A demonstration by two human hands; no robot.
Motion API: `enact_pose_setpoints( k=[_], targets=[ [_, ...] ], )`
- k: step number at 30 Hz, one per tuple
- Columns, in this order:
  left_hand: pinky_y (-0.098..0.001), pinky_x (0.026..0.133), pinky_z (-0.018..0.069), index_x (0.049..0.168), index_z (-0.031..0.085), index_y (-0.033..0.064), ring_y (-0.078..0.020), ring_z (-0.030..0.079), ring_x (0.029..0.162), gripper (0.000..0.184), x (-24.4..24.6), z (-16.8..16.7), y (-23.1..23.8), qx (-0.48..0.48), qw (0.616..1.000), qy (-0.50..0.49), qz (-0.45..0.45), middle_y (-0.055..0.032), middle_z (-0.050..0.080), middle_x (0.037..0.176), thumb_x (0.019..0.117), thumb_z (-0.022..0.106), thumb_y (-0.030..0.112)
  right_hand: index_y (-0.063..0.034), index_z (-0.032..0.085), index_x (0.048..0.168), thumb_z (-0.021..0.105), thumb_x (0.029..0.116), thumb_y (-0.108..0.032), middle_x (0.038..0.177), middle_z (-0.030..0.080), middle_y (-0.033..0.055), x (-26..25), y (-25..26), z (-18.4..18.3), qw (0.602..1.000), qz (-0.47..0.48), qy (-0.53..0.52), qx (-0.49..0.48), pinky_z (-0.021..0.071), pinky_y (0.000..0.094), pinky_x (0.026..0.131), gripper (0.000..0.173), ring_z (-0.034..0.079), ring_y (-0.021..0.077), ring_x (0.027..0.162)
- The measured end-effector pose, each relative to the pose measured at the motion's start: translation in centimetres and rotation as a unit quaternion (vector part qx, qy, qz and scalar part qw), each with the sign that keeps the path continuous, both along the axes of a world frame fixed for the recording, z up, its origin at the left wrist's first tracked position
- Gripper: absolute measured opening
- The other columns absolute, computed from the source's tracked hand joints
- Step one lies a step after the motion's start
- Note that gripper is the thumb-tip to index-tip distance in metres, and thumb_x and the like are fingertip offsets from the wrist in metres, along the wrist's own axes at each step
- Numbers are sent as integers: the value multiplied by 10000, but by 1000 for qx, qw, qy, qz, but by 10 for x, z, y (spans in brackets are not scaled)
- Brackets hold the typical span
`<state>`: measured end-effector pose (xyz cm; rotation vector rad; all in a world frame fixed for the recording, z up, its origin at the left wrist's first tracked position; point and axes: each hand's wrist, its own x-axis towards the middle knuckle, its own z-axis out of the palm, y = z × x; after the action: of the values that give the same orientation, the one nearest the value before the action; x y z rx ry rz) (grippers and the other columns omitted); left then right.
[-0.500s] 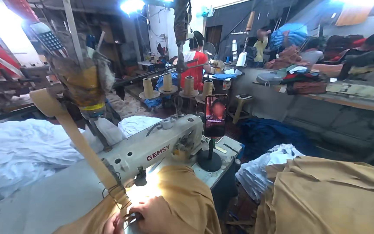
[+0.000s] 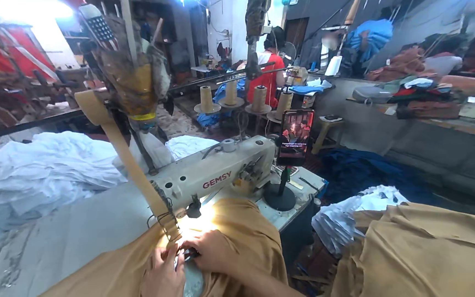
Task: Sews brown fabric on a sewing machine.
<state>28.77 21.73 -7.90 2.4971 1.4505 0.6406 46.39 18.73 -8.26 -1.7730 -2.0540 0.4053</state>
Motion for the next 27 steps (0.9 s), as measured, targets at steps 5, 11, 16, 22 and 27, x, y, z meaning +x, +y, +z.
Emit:
enact_pose_setpoints(
  k=[5, 11, 16, 22, 27],
  targets=[
    [-627, 899, 500, 1245, 735, 152, -502, 586, 1168, 340, 7, -7, -9, 26, 998, 51, 39, -302, 581, 1310, 925, 695, 260, -229, 698, 1258, 658, 917, -194, 1018, 751, 84, 2, -1, -1, 1000, 12, 5, 7, 550, 577, 726, 345, 724, 310, 919],
    [-609, 951, 501, 1194, 741, 94, -457, 617, 1126, 314, 0, -23, -15, 88, 996, -26, 16, -243, 631, 1266, 957, 629, 265, -257, 680, 1301, 663, 909, -178, 1014, 750, 91, -1, -7, -1, 1000, -11, -1, 8, 567, 581, 749, 400, 727, 315, 912],
    [-545, 1034, 465, 1325, 696, 158, -370, 604, 1203, 391, -2, -28, -17, 51, 998, 27, 28, -151, 620, 1359, 1023, 509, 322, -342, 667, 1345, 652, 904, -195, 992, 740, 96, -9, -9, 0, 997, -29, -68, 1, 562, 567, 688, 466, 720, 326, 863],
    [-547, 997, 450, 1346, 684, 224, -302, 615, 1188, 399, 3, -26, -7, 55, 997, 43, 44, -90, 638, 1338, 1013, 474, 284, -326, 633, 1395, 587, 937, -196, 935, 739, 95, -17, 0, -2, 993, -37, -115, 17, 546, 544, 627, 478, 717, 326, 793],
    [-602, 998, 451, 1185, 749, 167, -320, 631, 1215, 300, 10, -24, 20, 100, 995, 15, 24, -105, 648, 1354, 920, 609, 176, -156, 665, 1309, 552, 994, -246, 1098, 739, 152, -24, 16, 21, 991, -62, -37, -117, 528, 642, 836, 347, 704, 379, 1042]
  ],
)
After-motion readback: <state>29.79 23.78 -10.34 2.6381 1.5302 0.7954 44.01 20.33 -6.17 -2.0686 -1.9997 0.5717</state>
